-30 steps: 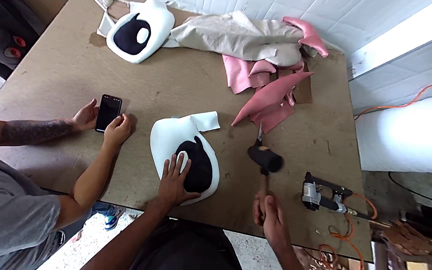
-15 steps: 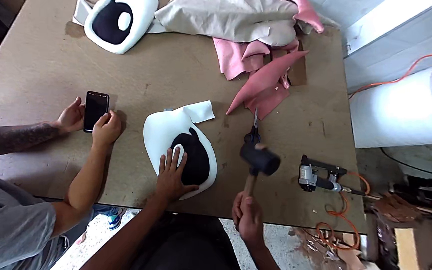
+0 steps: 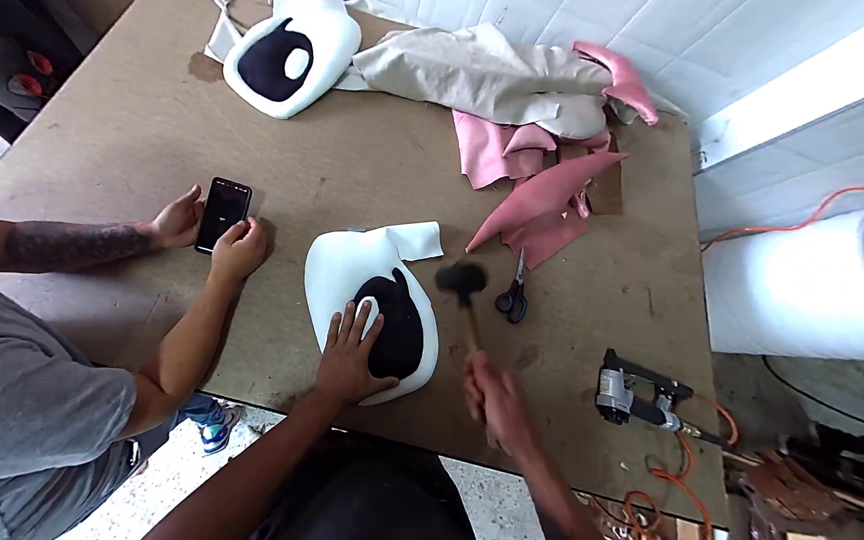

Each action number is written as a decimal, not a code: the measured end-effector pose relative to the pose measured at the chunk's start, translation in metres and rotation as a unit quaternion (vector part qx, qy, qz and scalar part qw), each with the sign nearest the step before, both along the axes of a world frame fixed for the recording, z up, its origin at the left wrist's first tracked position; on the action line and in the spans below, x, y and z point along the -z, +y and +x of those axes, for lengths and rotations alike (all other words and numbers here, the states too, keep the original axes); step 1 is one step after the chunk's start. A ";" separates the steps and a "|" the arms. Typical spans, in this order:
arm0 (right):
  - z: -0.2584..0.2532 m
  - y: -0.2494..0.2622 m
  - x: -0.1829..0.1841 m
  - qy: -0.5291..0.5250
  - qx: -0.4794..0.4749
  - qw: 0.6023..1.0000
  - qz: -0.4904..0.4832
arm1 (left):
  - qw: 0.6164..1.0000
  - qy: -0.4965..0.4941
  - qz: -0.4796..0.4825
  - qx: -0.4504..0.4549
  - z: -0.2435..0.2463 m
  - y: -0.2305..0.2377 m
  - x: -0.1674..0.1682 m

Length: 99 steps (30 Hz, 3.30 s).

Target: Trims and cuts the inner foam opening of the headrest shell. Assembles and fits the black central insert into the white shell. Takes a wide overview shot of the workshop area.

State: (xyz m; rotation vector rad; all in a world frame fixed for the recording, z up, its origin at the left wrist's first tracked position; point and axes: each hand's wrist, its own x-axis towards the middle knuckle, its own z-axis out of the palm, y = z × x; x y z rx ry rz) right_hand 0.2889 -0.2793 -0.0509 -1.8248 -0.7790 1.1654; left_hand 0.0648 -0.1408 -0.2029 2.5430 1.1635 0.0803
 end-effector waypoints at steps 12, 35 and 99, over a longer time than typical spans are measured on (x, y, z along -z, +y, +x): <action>0.031 0.073 0.028 -0.003 -0.044 0.999 -0.017 | 0.999 -0.031 -0.001 -0.008 -0.003 -0.005 0.001; 0.034 0.018 0.099 -0.178 -0.132 0.960 -0.172 | 0.999 -0.023 -0.042 0.000 -0.006 -0.005 -0.004; 0.007 -0.023 0.052 -0.047 -0.013 0.999 0.008 | 0.993 -0.111 -0.040 -0.012 -0.051 -0.007 -0.027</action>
